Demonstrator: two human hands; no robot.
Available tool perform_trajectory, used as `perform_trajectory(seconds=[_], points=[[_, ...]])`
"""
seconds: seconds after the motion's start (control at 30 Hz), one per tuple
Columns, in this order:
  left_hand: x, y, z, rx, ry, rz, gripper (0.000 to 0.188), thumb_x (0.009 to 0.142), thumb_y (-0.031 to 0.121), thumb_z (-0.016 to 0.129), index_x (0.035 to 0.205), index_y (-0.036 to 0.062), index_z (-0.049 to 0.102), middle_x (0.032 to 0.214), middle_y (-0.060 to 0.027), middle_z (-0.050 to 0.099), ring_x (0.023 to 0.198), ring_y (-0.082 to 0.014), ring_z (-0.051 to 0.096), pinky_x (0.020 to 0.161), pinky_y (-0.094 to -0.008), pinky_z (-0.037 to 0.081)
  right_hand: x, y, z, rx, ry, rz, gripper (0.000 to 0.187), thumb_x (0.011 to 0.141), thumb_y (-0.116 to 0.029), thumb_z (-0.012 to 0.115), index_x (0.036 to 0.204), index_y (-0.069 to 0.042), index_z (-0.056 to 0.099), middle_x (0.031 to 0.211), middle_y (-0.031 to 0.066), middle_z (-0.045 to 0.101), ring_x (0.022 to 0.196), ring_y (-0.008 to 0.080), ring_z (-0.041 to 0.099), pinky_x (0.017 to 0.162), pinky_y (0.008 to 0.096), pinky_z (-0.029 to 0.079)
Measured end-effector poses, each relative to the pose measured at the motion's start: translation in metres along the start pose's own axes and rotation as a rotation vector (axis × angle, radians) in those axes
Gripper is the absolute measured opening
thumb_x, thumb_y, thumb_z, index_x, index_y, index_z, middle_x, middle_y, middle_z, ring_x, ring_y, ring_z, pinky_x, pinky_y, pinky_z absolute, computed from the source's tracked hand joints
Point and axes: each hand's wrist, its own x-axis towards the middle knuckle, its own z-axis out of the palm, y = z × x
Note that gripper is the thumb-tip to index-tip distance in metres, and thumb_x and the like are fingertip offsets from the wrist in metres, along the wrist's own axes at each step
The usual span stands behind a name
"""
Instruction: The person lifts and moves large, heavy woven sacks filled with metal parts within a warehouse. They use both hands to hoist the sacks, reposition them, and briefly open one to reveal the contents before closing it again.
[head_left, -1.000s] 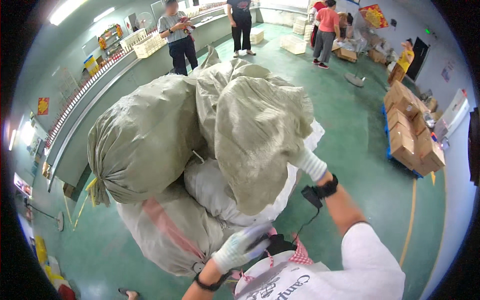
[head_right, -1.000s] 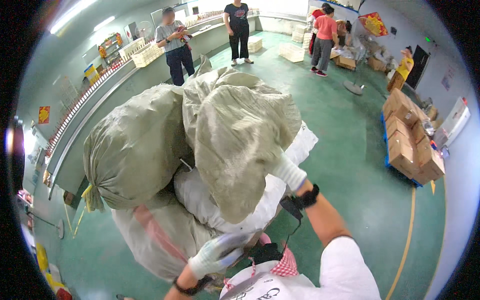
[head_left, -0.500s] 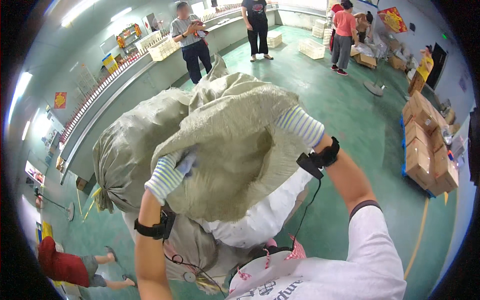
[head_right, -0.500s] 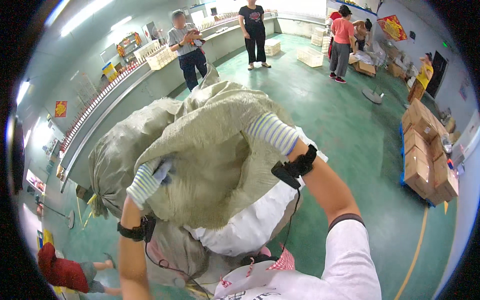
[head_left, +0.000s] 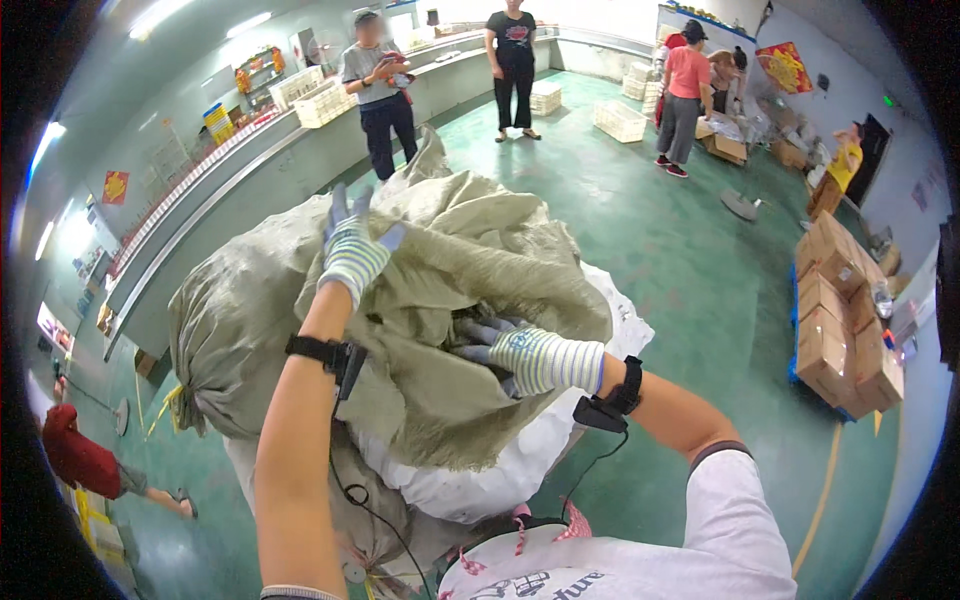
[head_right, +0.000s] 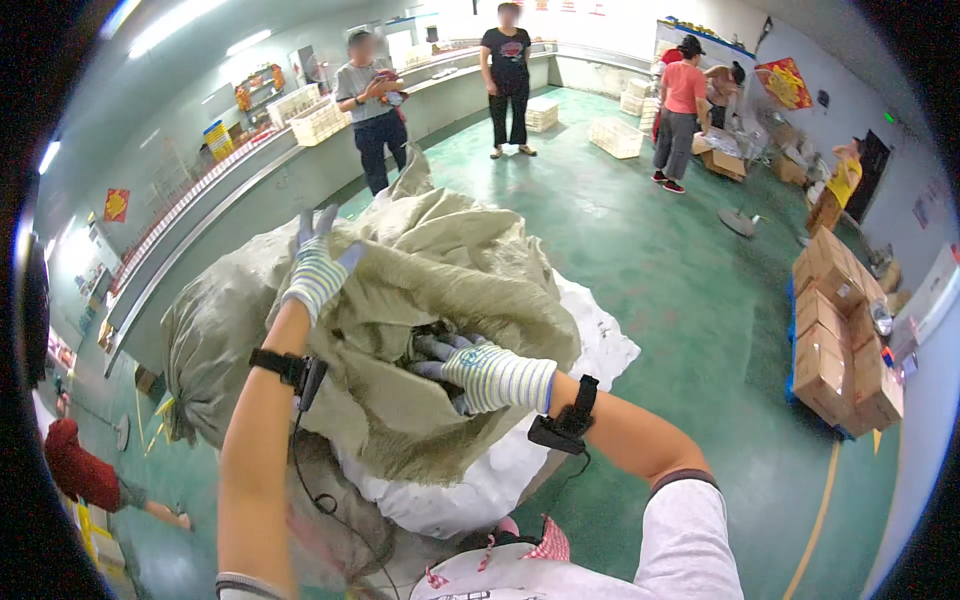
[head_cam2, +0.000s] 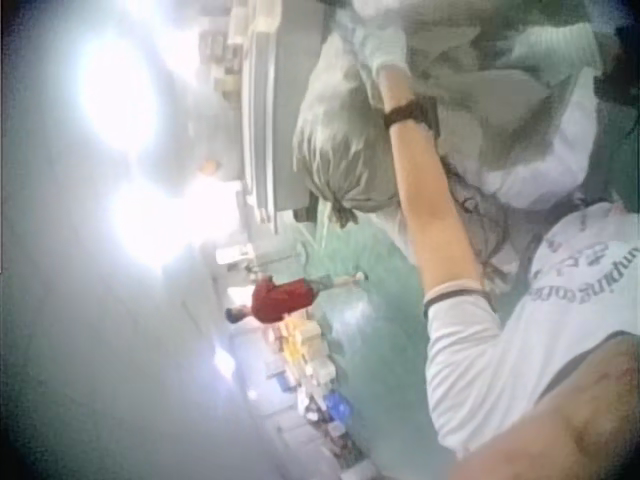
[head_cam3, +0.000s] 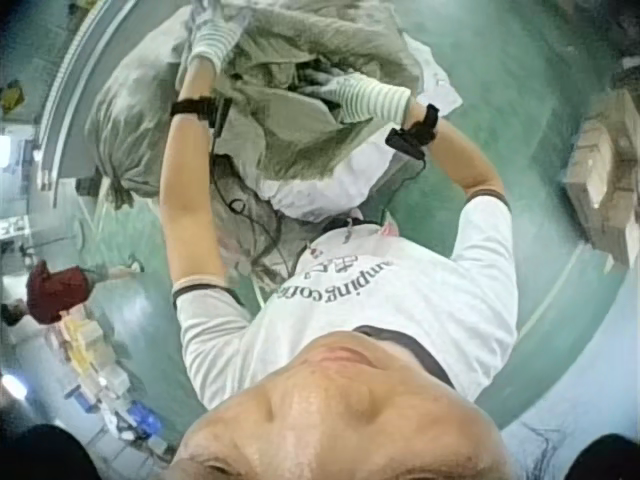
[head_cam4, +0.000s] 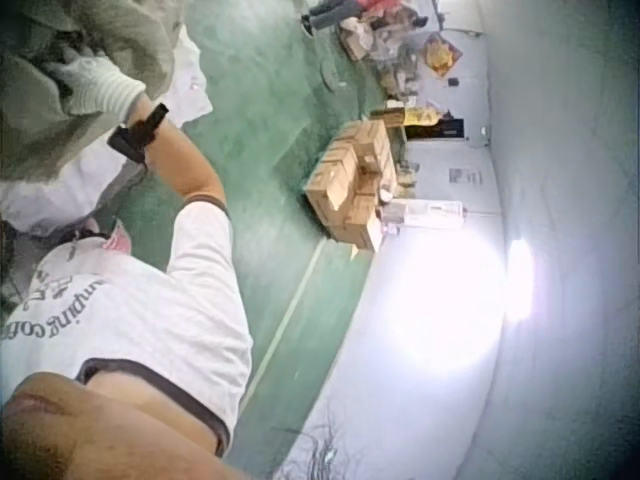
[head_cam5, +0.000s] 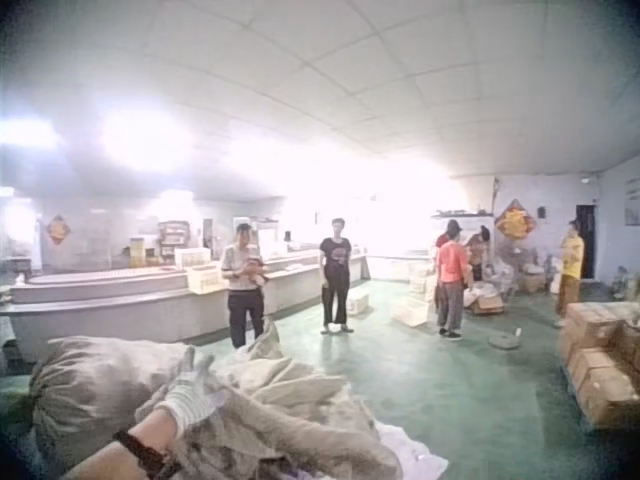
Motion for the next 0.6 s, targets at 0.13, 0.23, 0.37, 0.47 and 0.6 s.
perform_trajectory(seconds=[0.13,0.23,0.37,0.47,0.6], points=[[-0.039,0.053,0.013,-0.064,0.040,0.651,0.038,0.075,0.016,0.069,0.111,0.0070,0.061,0.125,-0.0189,0.056,0.113,-0.0401,0.054,0.094,-0.0471,0.047,-0.018,0.003,-0.020,0.319,0.130,-0.089,0.050,0.074,-0.021,0.072,0.118,-0.002,0.060,0.111,0.0199,0.062,0.104,0.0365,0.059,0.093,0.0433,0.047],[-0.079,0.054,0.004,-0.135,-0.374,0.902,0.022,0.070,0.014,0.072,0.089,0.0064,0.062,0.098,-0.0160,0.064,0.095,-0.0364,0.060,0.083,-0.0477,0.048,0.039,0.031,0.031,0.732,0.107,-0.048,0.038,0.082,-0.020,0.068,0.115,-0.002,0.061,0.105,0.0143,0.067,0.096,0.0231,0.060,0.087,0.0382,0.048],[-0.073,0.030,0.051,0.156,-0.466,0.679,0.035,0.077,0.027,0.067,0.105,0.0058,0.063,0.114,-0.0173,0.061,0.105,-0.0360,0.058,0.094,-0.0446,0.044,0.024,0.068,0.029,0.724,0.226,0.319,0.029,0.088,-0.018,0.060,0.110,0.000,0.060,0.107,0.0158,0.067,0.098,0.0279,0.062,0.089,0.0394,0.049],[-0.067,-0.005,0.070,0.264,-0.533,0.795,0.046,0.078,0.037,0.067,0.112,0.0056,0.062,0.132,-0.0176,0.052,0.116,-0.0354,0.053,0.102,-0.0438,0.040,0.027,0.078,0.034,0.317,0.376,0.363,0.031,0.090,-0.016,0.054,0.117,-0.001,0.058,0.119,0.0196,0.061,0.111,0.0348,0.058,0.099,0.0403,0.045],[-0.089,0.027,0.062,0.234,-0.704,0.846,0.053,0.078,0.044,0.067,0.115,0.0064,0.060,0.138,-0.0184,0.046,0.121,-0.0356,0.049,0.100,-0.0444,0.042,0.029,0.069,0.053,0.022,0.234,0.420,0.044,0.090,-0.021,0.054,0.130,-0.004,0.051,0.134,0.0197,0.052,0.125,0.0340,0.049,0.108,0.0389,0.037]])
